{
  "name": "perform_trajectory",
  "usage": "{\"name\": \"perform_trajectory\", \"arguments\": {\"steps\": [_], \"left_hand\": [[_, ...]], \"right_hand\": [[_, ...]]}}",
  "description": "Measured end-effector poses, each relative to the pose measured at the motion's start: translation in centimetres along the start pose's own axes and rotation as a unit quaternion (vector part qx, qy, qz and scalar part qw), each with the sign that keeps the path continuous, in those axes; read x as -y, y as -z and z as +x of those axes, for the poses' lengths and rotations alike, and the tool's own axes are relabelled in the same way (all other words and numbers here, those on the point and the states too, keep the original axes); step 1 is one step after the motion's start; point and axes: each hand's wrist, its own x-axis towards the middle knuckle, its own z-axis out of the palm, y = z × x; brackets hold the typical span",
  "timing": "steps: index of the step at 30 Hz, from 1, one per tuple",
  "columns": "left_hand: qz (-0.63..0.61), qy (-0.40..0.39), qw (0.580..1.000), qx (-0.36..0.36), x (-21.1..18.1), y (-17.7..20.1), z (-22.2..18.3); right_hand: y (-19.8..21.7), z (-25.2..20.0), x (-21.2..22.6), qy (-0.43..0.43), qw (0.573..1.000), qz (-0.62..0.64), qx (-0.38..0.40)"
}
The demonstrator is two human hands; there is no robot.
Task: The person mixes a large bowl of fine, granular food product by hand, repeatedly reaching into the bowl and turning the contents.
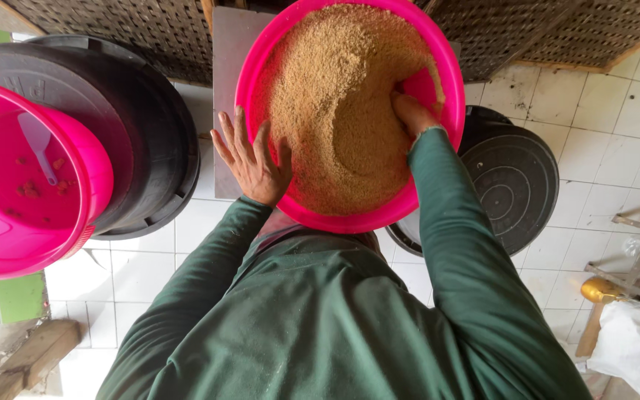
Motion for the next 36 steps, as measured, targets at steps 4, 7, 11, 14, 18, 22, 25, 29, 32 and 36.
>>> {"name": "perform_trajectory", "arguments": {"steps": [4, 7, 11, 14, 18, 22, 25, 29, 32, 36], "left_hand": [[-0.004, 0.004, 1.0, -0.014, 0.2, 0.0, -0.2], [-0.017, 0.007, 1.0, -0.017, 0.2, 0.0, -0.4], [-0.029, 0.001, 0.999, -0.018, 0.6, 0.1, -0.5], [-0.033, -0.007, 0.999, -0.028, 0.7, -0.3, -0.4], [-0.047, -0.012, 0.999, -0.019, 0.7, -0.2, -0.5], [-0.056, -0.013, 0.998, -0.017, 0.9, -0.1, -0.5], [-0.066, -0.01, 0.998, -0.017, 0.9, -0.1, -0.6], [-0.076, 0.004, 0.997, -0.01, 0.8, -0.1, -0.6], [-0.082, 0.006, 0.997, -0.016, 0.8, 0.0, -0.5], [-0.084, 0.007, 0.996, -0.017, 0.8, -0.1, -0.5]], "right_hand": [[-1.7, -7.4, 0.9, -0.015, 0.964, 0.25, 0.088], [-1.5, -10.1, -1.2, 0.004, 0.952, 0.298, 0.067], [-1.4, -6.5, -4.8, 0.1, 0.921, 0.373, 0.045], [-2.0, -4.5, -5.5, 0.096, 0.925, 0.366, 0.017], [-3.3, -3.6, -6.2, 0.15, 0.923, 0.338, 0.104], [-5.6, -0.1, -6.3, 0.169, 0.942, 0.279, 0.079], [-6.4, -0.8, -5.3, 0.225, 0.929, 0.275, 0.099], [-6.5, -5.0, -2.5, 0.217, 0.952, 0.207, 0.067], [-5.9, -7.3, -1.3, 0.166, 0.924, 0.317, 0.138], [-4.5, -8.3, -2.1, 0.225, 0.912, 0.297, 0.171]]}}
